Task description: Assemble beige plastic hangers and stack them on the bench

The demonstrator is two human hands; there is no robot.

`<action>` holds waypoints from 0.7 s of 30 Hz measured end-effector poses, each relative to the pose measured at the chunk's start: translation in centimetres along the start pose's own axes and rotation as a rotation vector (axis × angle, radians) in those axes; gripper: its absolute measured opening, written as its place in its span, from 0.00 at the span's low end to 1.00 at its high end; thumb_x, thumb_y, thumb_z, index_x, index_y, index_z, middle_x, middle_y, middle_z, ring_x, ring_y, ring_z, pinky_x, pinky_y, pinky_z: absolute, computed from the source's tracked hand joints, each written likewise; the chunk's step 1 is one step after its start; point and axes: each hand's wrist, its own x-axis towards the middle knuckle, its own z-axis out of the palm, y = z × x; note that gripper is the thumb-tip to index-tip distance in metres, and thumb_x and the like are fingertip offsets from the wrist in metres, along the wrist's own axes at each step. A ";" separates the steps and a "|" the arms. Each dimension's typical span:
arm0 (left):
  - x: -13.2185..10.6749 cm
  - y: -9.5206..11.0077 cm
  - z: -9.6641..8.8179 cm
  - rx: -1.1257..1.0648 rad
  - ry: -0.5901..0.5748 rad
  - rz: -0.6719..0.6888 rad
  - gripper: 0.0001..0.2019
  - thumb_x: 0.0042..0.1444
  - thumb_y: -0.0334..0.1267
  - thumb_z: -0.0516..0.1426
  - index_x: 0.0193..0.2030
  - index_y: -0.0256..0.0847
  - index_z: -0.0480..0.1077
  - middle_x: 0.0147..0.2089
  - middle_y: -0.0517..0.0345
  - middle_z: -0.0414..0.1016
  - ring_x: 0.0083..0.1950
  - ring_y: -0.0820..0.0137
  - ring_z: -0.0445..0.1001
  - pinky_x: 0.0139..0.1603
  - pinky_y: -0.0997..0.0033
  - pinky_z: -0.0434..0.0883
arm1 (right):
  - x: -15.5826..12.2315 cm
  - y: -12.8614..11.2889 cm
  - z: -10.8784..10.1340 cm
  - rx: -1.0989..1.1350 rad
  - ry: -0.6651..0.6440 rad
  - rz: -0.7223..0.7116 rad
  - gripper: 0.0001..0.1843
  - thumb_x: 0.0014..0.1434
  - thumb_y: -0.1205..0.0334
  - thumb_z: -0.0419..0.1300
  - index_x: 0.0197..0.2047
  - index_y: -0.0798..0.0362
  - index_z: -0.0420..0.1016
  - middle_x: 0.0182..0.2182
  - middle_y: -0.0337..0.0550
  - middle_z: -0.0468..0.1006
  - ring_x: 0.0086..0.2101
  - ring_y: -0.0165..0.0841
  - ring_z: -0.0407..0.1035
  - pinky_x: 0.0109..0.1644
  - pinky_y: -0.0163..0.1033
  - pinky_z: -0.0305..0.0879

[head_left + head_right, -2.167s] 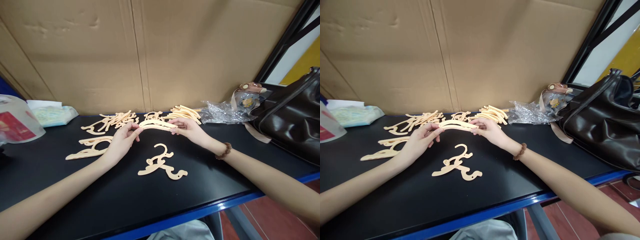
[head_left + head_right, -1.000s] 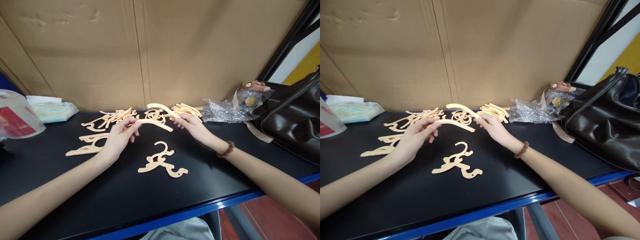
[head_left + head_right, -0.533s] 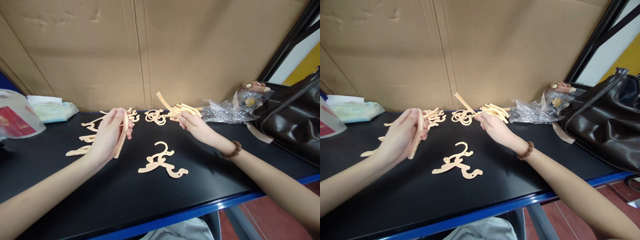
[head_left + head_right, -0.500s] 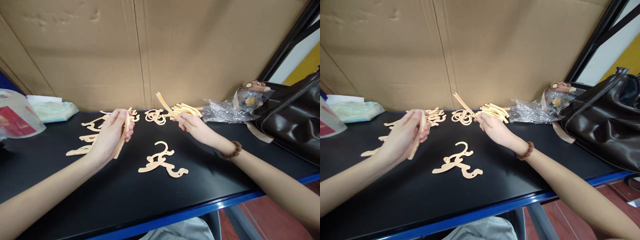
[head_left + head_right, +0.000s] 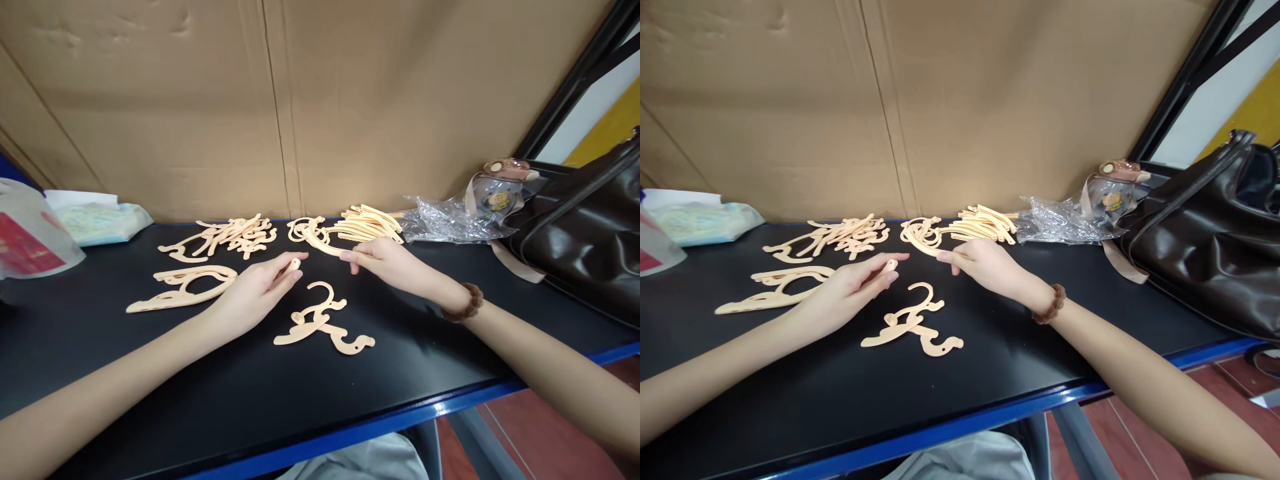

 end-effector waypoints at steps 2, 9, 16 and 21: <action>0.1 -0.1 0.2 -0.016 -0.011 0.001 0.21 0.60 0.50 0.48 0.55 0.46 0.68 0.23 0.65 0.61 0.25 0.71 0.63 0.28 0.74 0.60 | -0.1 0.1 0.1 -0.120 0.011 -0.026 0.26 0.66 0.46 0.49 0.25 0.54 0.72 0.24 0.40 0.71 0.27 0.31 0.64 0.33 0.37 0.54; 0.3 -0.3 0.7 -0.018 -0.084 0.034 0.16 0.55 0.50 0.53 0.45 0.44 0.70 0.21 0.68 0.53 0.22 0.73 0.57 0.24 0.76 0.57 | -0.1 0.0 0.1 -0.123 -0.025 -0.088 0.12 0.66 0.53 0.54 0.42 0.51 0.71 0.32 0.39 0.75 0.31 0.32 0.67 0.35 0.36 0.55; -0.2 0.5 0.1 0.272 -0.158 -0.013 0.19 0.48 0.61 0.57 0.29 0.46 0.67 0.16 0.68 0.58 0.18 0.72 0.58 0.21 0.75 0.51 | 0.0 0.0 0.1 -0.245 -0.095 -0.051 0.11 0.67 0.62 0.50 0.33 0.53 0.69 0.25 0.38 0.72 0.26 0.30 0.64 0.31 0.36 0.52; -0.4 1.1 -0.2 0.316 -0.259 0.029 0.12 0.52 0.51 0.55 0.27 0.46 0.68 0.18 0.67 0.63 0.19 0.73 0.60 0.22 0.76 0.53 | 0.1 0.5 0.2 -0.362 -0.151 -0.146 0.13 0.68 0.62 0.49 0.33 0.55 0.67 0.34 0.45 0.71 0.34 0.33 0.65 0.37 0.36 0.56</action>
